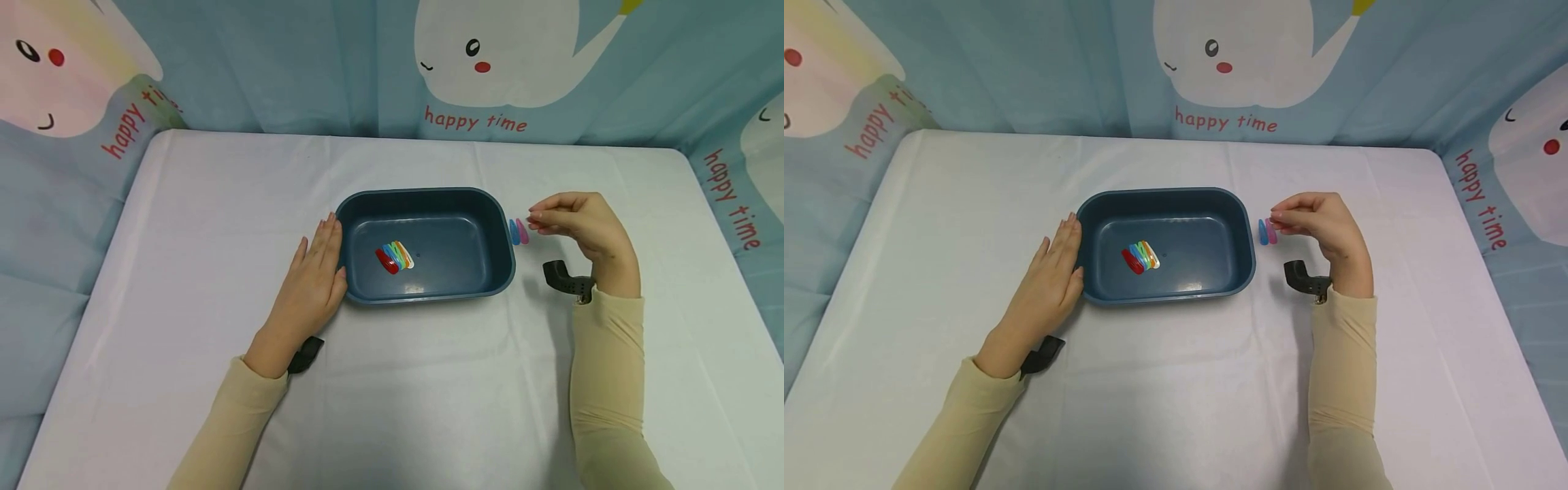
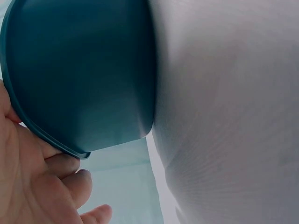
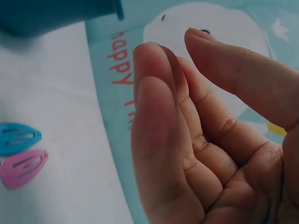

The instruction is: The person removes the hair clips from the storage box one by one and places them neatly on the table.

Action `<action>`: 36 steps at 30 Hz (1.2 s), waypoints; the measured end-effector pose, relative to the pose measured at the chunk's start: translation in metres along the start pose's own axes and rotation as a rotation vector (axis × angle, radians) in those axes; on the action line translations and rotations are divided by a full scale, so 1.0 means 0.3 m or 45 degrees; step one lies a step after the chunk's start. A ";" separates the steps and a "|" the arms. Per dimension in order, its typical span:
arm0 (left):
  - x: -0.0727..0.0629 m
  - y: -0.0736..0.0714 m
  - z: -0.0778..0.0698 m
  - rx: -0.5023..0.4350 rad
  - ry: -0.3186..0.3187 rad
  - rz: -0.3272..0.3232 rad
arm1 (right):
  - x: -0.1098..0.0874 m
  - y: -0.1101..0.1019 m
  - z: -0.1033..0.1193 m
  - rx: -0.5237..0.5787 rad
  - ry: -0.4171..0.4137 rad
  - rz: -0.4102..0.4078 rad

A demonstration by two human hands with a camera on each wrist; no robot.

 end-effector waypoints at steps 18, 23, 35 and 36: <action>-0.001 -0.003 0.000 -0.003 0.004 -0.009 | -0.031 0.097 0.112 -0.020 -0.160 0.133; 0.000 -0.001 -0.001 0.006 -0.002 -0.001 | -0.032 0.133 0.132 -0.058 -0.167 0.188; 0.001 -0.005 -0.001 0.014 -0.001 0.006 | -0.012 0.230 0.179 -0.274 -0.201 0.271; 0.002 -0.005 -0.001 0.011 -0.001 0.004 | -0.009 0.239 0.182 -0.290 -0.204 0.278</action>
Point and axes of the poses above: each hand's wrist, its own x-axis towards the middle knuckle, its own y-axis out of the palm, z = x × y, the point moved 8 cm from there along x, towards the middle knuckle, and after that the axes turned 9 degrees about -x, right-handed, at the moved point
